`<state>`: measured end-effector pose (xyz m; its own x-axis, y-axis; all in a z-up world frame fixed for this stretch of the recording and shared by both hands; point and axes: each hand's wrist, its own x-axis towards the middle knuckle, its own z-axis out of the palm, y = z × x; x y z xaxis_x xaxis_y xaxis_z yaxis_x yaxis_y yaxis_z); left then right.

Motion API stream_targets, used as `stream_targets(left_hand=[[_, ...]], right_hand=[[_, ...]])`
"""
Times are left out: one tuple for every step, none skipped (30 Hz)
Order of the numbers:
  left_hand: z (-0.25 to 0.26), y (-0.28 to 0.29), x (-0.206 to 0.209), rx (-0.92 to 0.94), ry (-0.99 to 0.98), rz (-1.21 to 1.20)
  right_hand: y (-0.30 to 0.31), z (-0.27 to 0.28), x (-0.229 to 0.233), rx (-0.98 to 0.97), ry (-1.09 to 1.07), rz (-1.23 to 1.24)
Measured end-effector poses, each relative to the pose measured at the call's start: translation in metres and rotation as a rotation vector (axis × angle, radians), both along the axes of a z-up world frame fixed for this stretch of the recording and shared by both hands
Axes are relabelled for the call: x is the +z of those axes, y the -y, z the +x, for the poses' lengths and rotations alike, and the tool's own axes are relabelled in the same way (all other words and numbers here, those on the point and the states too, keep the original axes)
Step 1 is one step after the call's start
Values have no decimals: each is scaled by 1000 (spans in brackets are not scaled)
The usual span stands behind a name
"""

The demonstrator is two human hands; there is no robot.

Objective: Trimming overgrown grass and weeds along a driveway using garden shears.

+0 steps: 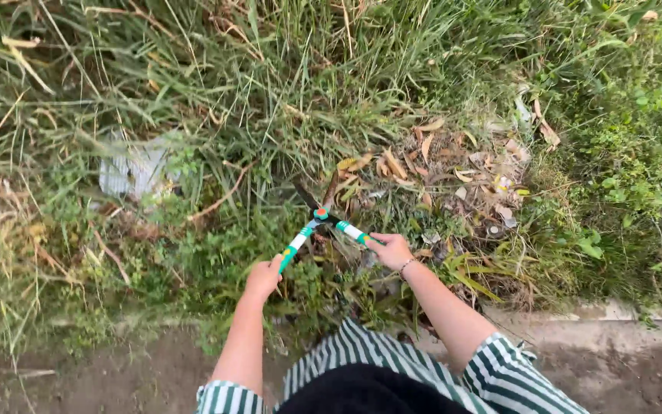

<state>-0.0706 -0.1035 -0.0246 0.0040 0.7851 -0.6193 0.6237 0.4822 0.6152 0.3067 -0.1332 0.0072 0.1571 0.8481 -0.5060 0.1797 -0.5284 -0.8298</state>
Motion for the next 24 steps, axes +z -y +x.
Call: stream_targets(left_hand=[[-3,-2,-5,23,-3,-15],[-3,-13,-3,15,1,-7],[-4,-25,-3,16,-32,7],[-2,-37,-3,21,-59,25],[-2,-53,-3,18,-50,36],[-6,-61,-4,25,-53,9],[-9,-68,-6,31,-56,-18],[-10,-81,1,36,-55,-21],[-10,-93,8,10,-97,27],[-13,-107,16,-13,-141,80],[11,-118,24,-4,-142,82],[38,-121,31,-8,-282,155],[65,-124,38,-14,-422,229],[75,-124,31,-11,-422,216],[86,-122,25,58,-448,225],[93,-123,21,126,-477,237],[78,-119,32,129,-481,228],[65,-117,43,117,-444,185],[52,-114,55,106,-406,142],[66,-125,51,113,-404,158],[79,-136,48,122,-385,172],[94,-130,39,121,-367,159],[115,-128,41,118,-364,148],[137,-117,41,159,-402,246]], right_hand=[[-7,-4,2,17,25,-3],[-17,-9,6,10,30,5],[-27,-13,8,36,116,10],[-40,-14,11,66,207,18],[-58,-12,10,61,216,29],[-69,-12,7,54,137,28],[-79,-12,2,46,57,27],[-92,-8,-2,51,57,25],[-104,-3,-7,58,99,1],[-118,-1,-12,68,140,-18],[-133,-27,-15,76,139,-14],[-137,-50,-19,-12,156,23],[-141,-73,-22,-99,174,61],[-144,-75,-68,-93,174,49],[-145,-78,-114,-97,354,276],[-148,-84,-158,-96,527,509],[-140,-72,-124,-90,524,502],[-137,-57,-87,-103,283,282],[-133,-41,-50,-111,44,62],[-138,-57,-16,-108,44,79],[-142,-72,19,-107,176,-22],[-127,-87,49,-108,311,-152],[-139,-84,-8,-108,315,-163],[-140,-82,-67,-107,336,119]])
